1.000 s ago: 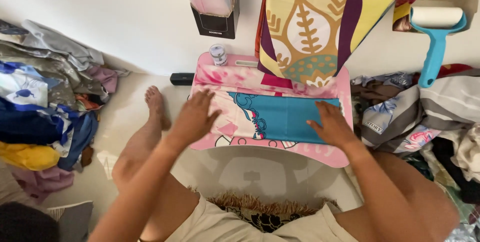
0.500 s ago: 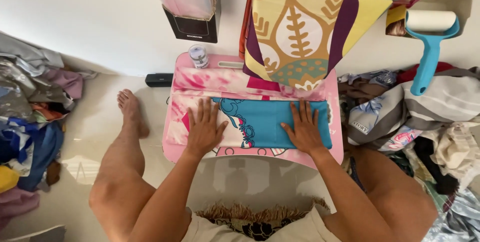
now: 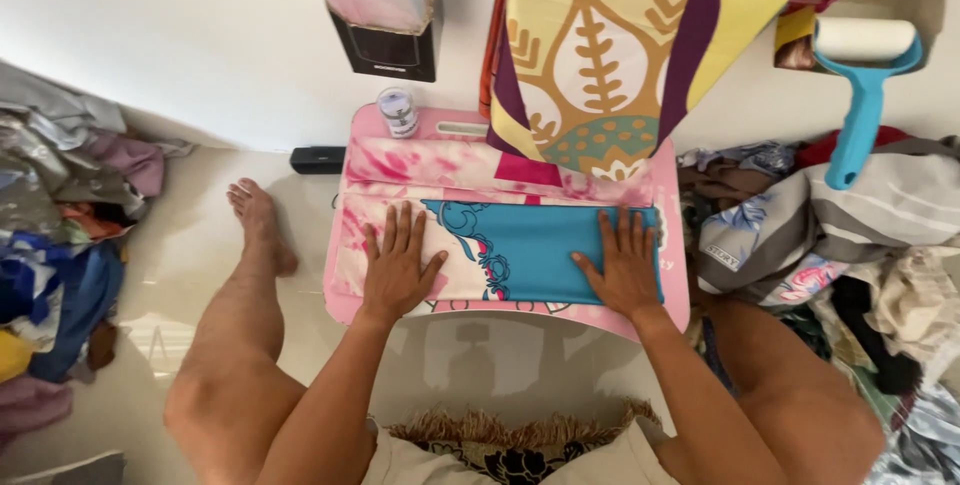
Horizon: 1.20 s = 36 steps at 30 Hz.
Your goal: The person is lint rolling and folding hijabs on a small table.
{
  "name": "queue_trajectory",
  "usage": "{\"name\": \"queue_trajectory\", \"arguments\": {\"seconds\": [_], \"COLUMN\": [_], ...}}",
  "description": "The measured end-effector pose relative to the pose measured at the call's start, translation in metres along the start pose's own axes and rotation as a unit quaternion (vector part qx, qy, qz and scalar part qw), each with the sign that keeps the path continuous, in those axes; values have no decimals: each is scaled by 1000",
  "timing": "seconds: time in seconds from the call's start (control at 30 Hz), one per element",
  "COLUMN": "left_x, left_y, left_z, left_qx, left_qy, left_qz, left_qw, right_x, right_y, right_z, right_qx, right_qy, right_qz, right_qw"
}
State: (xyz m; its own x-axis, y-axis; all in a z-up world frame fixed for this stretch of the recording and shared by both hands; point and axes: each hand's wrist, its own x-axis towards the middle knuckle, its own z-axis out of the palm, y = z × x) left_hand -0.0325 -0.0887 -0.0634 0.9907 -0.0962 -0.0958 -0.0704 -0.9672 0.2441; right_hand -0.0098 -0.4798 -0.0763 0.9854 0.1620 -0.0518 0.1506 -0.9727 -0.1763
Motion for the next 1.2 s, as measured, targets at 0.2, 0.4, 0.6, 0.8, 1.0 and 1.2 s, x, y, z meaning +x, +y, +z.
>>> {"name": "queue_trajectory", "arguments": {"seconds": [0.2, 0.4, 0.6, 0.8, 1.0, 1.2], "left_x": [-8, -17, -17, -3, 12, 46], "left_y": [-9, -22, -19, -10, 12, -19], "left_z": [0, -4, -12, -28, -81, -66], "left_qx": [-8, -13, -22, -63, -137, -32], "left_qy": [46, 56, 21, 45, 26, -1], "left_qz": [-68, -111, -115, -131, -55, 13], "left_qw": [997, 992, 993, 988, 989, 999], "right_x": [-6, -5, -7, 1, 7, 1], "right_y": [6, 11, 6, 8, 1, 10], "right_z": [2, 10, 0, -38, -175, -287], "right_qx": [-10, -9, 19, 56, 118, 91], "right_qy": [30, 28, 22, 116, 425, 518], "right_qz": [-3, 4, 0, -20, -146, -20], "right_qw": [1000, 1000, 1000, 991, 885, 850]}}
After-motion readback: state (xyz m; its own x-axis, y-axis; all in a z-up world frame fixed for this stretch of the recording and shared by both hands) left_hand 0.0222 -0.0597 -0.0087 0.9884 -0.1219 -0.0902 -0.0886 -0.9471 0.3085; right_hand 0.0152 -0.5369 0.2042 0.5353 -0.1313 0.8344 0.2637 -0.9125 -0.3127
